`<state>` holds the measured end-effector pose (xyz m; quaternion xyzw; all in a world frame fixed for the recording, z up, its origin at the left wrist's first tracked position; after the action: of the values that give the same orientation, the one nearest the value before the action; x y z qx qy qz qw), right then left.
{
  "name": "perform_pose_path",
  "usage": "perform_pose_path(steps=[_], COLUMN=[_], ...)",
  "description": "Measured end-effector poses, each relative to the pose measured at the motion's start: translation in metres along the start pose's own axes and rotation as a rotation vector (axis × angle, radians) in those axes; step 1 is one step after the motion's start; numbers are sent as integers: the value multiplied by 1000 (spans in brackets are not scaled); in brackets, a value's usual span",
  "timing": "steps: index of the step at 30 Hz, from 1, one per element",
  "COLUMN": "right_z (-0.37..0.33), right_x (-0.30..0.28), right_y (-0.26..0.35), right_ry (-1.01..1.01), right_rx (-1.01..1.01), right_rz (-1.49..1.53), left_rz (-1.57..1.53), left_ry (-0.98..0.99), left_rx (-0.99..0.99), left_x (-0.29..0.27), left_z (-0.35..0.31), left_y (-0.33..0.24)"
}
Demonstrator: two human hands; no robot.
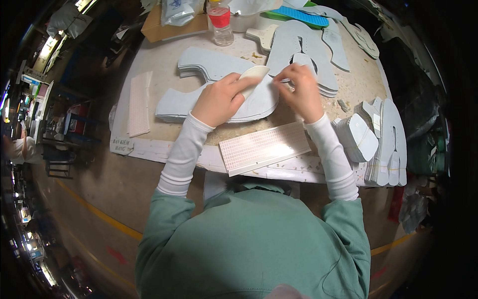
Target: The person peels small adhesive labels from a sheet and applies them to white plastic shoe parts on a table. They handle multiple parts, peel labels one by one, and place the labeled parts into a stack.
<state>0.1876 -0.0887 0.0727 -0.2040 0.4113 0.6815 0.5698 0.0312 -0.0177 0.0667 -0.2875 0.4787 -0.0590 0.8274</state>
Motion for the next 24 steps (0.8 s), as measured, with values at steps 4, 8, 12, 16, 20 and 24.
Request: perform_pose_path(steps=[4, 8, 12, 16, 20, 24], right_z=[-16, -14, -6, -7, -16, -15], right_x=[27, 23, 1, 0, 22, 23], right_y=[23, 27, 2, -3, 24, 33], right_ry=[144, 37, -62, -12, 143, 68], right_rx=[-54, -121, 2, 78, -32, -114], right_rz=[135, -24, 14, 206, 245, 71], left_rz=[93, 161, 84, -163, -45, 157], left_ry=[19, -46, -3, -9, 42, -61], left_rx=[-1, 12, 36, -129, -63, 106], left_x=[9, 12, 10, 0, 0, 3], left_z=[-4, -7, -4, -1, -1, -10], left_y=[-3, -7, -4, 13, 9, -13])
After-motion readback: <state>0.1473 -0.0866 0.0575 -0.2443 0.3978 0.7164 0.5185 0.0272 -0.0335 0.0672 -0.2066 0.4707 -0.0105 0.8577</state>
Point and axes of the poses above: each hand's wrist, its own z-axis towards the middle knuckle, its own x-axis out of the palm, y = z × x, the point moved 8 cm from there along z, towards the middle knuckle, and after that the axes turned 6 degrees about -z, right-handed, at the moved point
